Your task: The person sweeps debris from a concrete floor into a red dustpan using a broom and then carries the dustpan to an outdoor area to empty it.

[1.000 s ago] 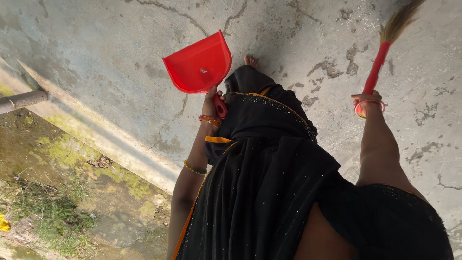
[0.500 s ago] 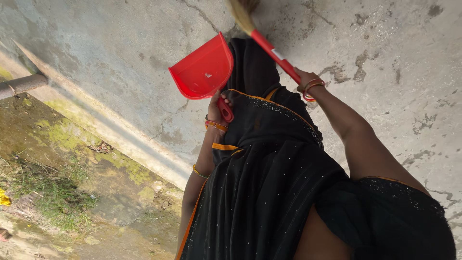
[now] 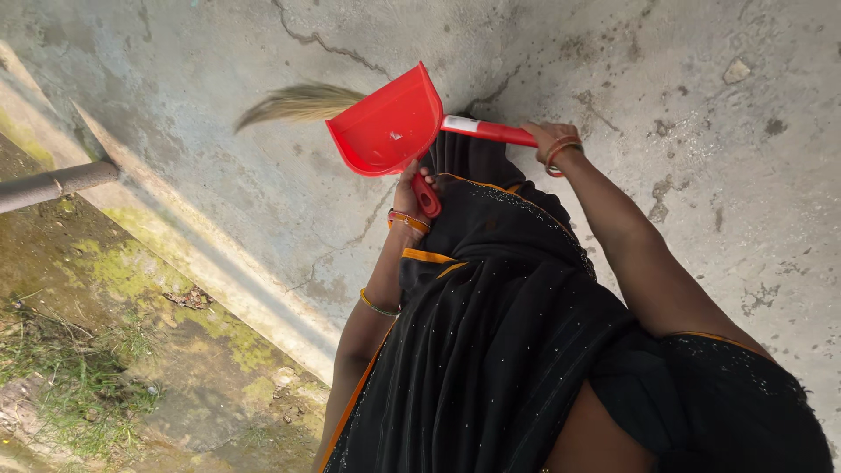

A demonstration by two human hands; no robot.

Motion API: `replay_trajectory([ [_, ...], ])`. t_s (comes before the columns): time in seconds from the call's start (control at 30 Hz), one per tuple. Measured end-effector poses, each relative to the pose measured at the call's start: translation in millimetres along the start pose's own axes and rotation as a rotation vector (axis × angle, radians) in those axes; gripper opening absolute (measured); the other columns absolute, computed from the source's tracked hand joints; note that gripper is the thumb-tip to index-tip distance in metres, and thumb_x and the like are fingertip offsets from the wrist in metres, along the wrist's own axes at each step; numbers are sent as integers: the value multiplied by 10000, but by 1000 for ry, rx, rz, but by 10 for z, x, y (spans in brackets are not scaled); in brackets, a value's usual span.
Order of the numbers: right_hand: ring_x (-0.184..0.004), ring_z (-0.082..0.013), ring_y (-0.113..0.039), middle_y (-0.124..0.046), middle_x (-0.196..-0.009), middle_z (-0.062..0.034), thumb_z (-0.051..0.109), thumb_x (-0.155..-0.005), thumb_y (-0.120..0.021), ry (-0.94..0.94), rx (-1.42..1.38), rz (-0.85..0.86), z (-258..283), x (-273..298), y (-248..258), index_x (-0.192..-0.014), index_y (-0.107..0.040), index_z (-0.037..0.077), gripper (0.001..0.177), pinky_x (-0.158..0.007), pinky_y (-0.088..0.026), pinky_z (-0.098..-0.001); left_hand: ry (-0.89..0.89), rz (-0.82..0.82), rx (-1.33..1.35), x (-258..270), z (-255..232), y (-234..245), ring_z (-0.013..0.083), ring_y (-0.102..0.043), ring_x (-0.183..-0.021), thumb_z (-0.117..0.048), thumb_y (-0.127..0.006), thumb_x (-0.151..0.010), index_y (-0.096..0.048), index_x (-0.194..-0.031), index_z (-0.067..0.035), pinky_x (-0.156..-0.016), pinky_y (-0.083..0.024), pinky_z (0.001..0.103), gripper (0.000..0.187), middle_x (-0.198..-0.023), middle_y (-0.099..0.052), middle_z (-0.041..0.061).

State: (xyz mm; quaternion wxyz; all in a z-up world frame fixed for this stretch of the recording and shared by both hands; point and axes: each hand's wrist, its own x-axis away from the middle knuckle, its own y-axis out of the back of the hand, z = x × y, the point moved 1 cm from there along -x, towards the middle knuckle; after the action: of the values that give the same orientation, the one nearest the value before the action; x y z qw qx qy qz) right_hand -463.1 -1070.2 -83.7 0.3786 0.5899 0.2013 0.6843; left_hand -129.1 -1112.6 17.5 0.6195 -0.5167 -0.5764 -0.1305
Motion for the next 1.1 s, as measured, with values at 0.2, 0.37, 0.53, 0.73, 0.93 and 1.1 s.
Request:
replay_trajectory([
  [0.2,-861,-266,-678,-698,-983,-106,15,-813,-747,-445,-618,-43,-163,1422,-231,-1478,-517,229,735,-776,-537,-413,-57,-12,-69,-308,-636,-120,117,-592,-667,-302,-638,-977,-564,-972,-142,-629,-551,284,177,-791,-608,-5],
  [0.37,-614,-151,-590,-637,-853,-45,-103,-758,-754,-859,-1430,-281,19,1538,-293,-1495,-465,222,856,-497,-459,-308,-3,55,-44,-579,-991,-49,129,-600,-666,-311,-640,-1007,-554,-944,-100,-620,-554,281,236,-776,-600,15],
  [0.53,-630,-173,-615,-650,-833,-130,-88,-846,-755,-1047,-1441,-231,-265,903,117,-1360,-552,-101,553,-510,-487,-307,-4,-56,-106,-452,-1250,32,128,-600,-651,-306,-637,-988,-575,-928,-119,-618,-553,279,206,-769,-611,8],
  [0.73,-604,-189,-608,-667,-819,-152,-142,-737,-698,-717,-1080,65,-16,114,409,-1528,-499,133,860,-512,-490,-350,4,-91,87,-381,-1367,328,159,-594,-609,-338,-653,-972,-565,-862,-112,-580,-540,283,267,-684,-586,24],
  [0.93,-893,-253,-768,-780,-1035,-93,183,-793,-728,-39,-252,291,716,-1564,1152,-1385,-636,258,604,-824,-596,-397,-41,-104,209,-605,-1557,162,139,-578,-638,-324,-651,-999,-614,-934,-116,-612,-540,277,221,-696,-580,4],
  [1.1,-1105,-305,-700,-704,-1244,-95,153,-708,-791,45,-166,330,1346,-2425,1919,-1494,-479,396,880,-951,-561,-443,-108,-58,121,-1000,-1873,-226,146,-587,-662,-333,-632,-1000,-598,-915,-121,-638,-545,300,231,-719,-602,-2],
])
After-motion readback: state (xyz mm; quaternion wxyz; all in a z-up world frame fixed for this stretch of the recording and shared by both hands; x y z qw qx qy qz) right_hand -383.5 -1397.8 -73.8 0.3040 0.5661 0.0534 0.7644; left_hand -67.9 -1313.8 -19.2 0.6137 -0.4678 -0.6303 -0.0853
